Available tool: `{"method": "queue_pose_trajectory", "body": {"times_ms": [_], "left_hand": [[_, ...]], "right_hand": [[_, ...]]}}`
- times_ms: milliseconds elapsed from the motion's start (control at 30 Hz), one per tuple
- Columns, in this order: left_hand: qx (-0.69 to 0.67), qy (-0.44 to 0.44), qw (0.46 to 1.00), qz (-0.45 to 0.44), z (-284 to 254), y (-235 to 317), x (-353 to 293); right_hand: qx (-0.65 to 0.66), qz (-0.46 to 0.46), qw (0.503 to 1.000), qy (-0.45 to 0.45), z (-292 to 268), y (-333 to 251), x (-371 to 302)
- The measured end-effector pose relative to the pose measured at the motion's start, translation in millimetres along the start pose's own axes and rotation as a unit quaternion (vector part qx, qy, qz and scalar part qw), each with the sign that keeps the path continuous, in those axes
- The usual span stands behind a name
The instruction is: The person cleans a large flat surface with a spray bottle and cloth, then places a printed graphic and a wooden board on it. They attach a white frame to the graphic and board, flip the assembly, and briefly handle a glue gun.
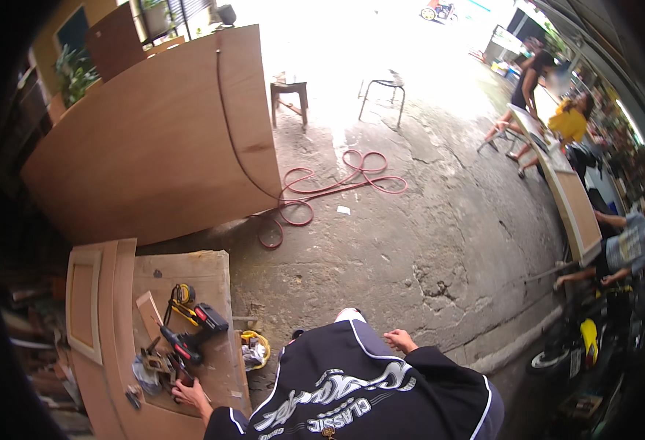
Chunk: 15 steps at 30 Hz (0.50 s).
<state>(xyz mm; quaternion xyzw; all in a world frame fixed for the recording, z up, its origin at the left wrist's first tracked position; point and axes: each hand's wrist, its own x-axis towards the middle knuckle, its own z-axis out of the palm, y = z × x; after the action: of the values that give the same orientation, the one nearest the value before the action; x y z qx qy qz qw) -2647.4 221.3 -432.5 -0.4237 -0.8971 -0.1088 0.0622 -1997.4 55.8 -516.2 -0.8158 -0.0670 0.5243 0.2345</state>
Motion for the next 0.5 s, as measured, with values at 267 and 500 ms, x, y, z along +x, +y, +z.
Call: {"method": "queue_pose_trajectory", "body": {"times_ms": [267,500], "left_hand": [[-0.092,0.041,0.932,0.348,-81.0,-4.0,41.2],[-0.019,-0.057,0.890,0.453,-133.6,-26.9,68.9]], "right_hand": [[-0.068,-0.028,0.997,-0.009,45.6,2.7,-10.8],[-0.103,-0.174,0.977,0.069,36.7,-79.6,0.1]]}}
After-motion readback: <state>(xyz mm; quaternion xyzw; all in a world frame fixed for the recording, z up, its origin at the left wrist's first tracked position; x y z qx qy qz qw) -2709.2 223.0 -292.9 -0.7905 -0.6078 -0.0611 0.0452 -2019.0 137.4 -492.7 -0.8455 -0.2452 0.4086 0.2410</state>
